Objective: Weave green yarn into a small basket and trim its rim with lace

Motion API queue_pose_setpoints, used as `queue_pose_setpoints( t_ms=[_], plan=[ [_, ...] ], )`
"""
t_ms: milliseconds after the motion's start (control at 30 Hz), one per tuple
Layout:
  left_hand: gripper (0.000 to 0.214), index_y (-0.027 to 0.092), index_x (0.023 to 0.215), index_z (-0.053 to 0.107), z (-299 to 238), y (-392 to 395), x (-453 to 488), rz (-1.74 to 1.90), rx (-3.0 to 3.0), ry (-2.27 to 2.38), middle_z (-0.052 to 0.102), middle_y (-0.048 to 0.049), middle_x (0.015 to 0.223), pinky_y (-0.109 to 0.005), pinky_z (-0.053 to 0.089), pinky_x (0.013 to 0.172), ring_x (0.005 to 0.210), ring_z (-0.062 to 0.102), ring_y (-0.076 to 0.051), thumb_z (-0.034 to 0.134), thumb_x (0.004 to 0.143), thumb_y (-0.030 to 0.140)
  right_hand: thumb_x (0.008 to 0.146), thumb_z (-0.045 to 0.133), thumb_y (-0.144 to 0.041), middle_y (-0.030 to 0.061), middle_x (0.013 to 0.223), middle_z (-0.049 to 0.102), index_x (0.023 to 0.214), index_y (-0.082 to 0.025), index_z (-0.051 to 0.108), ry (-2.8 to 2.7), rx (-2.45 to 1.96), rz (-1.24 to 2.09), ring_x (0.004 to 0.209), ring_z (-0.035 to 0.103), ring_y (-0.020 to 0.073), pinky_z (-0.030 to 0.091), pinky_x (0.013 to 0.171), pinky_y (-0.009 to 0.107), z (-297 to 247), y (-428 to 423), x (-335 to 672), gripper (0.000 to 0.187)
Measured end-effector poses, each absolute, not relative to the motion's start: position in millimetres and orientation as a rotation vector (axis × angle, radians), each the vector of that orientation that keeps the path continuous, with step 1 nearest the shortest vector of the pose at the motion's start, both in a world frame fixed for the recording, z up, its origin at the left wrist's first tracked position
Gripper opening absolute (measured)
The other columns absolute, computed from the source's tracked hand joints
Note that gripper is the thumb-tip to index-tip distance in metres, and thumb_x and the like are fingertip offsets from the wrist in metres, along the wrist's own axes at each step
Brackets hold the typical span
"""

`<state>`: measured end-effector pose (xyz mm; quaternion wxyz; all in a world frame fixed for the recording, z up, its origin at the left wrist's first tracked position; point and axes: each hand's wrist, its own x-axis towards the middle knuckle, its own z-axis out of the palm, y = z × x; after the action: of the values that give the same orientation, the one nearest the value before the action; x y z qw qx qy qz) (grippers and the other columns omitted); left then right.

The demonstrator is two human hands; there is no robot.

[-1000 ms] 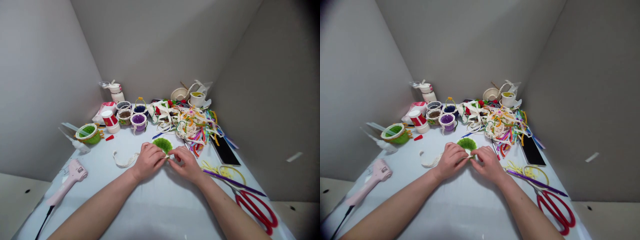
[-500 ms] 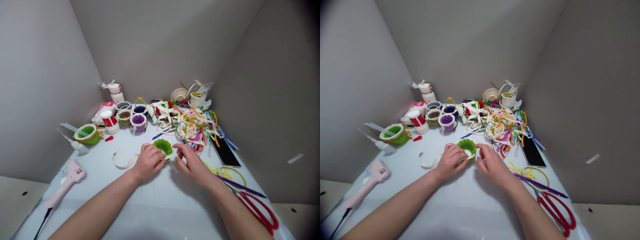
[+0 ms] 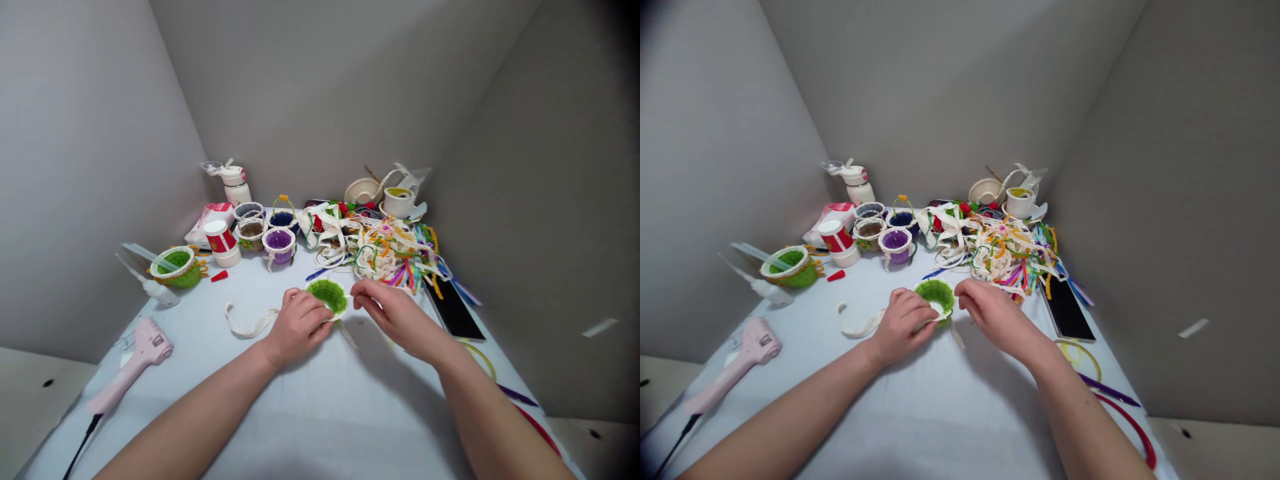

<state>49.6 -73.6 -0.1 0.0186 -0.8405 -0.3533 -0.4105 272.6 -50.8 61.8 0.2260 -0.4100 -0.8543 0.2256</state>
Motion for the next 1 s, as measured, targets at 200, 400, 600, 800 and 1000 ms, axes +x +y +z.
queue_pose_setpoints(
  t_ms=[200, 400, 600, 800, 1000],
  plan=[
    [0.004, 0.020, 0.087, 0.064, 1.2, -74.2, 50.3, -1.282, -2.611, -1.109, 0.070, -0.0021, 0.078, -0.036, 0.036, 0.082, 0.078, 0.058, -0.015, 0.060, 0.087, 0.020, 0.096, 0.048, -0.017, 0.0056, 0.092, 0.058, 0.089, -0.019, 0.064, -2.403, -0.915, 0.456, 0.086, 0.054, 0.0158, 0.044, 0.077, 0.028, 59.6, -43.6, 267.7, 0.018],
    [0.004, 0.020, 0.086, 0.063, 2.1, -74.0, 51.4, -1.289, -2.602, -1.112, 0.070, -0.0012, 0.078, -0.036, 0.035, 0.082, 0.077, 0.058, -0.015, 0.061, 0.085, 0.016, 0.094, 0.052, -0.013, 0.0045, 0.087, 0.058, 0.088, -0.019, 0.068, -2.398, -0.884, 0.401, 0.082, 0.054, 0.0153, 0.043, 0.073, 0.027, 50.7, -39.4, 270.6, 0.018],
    [0.003, 0.019, 0.086, 0.063, 2.7, -74.4, 52.0, -1.317, -2.589, -1.091, 0.070, -0.0012, 0.078, -0.036, 0.036, 0.082, 0.077, 0.058, -0.015, 0.061, 0.085, 0.016, 0.093, 0.052, -0.010, 0.0048, 0.084, 0.058, 0.086, -0.019, 0.070, -2.444, -0.849, 0.352, 0.081, 0.053, 0.0158, 0.041, 0.071, 0.027, 50.9, -43.4, 270.5, 0.021],
    [0.004, 0.019, 0.086, 0.063, 1.5, -74.0, 51.5, -1.310, -2.600, -1.107, 0.070, -0.0006, 0.077, -0.036, 0.036, 0.081, 0.076, 0.058, -0.014, 0.061, 0.086, 0.017, 0.093, 0.050, -0.010, 0.0049, 0.084, 0.058, 0.087, -0.020, 0.070, -2.459, -0.832, 0.356, 0.081, 0.053, 0.0161, 0.041, 0.071, 0.028, 50.1, -43.7, 267.4, 0.023],
    [0.006, 0.020, 0.085, 0.065, 1.5, -74.7, 50.9, -1.264, -2.628, -1.162, 0.070, -0.0012, 0.078, -0.037, 0.036, 0.082, 0.078, 0.058, -0.015, 0.059, 0.087, 0.019, 0.095, 0.046, -0.014, 0.0057, 0.083, 0.059, 0.086, -0.020, 0.071, -2.460, -0.820, 0.367, 0.078, 0.053, 0.0162, 0.042, 0.069, 0.028, 50.7, -43.8, 265.7, 0.027]
  ],
)
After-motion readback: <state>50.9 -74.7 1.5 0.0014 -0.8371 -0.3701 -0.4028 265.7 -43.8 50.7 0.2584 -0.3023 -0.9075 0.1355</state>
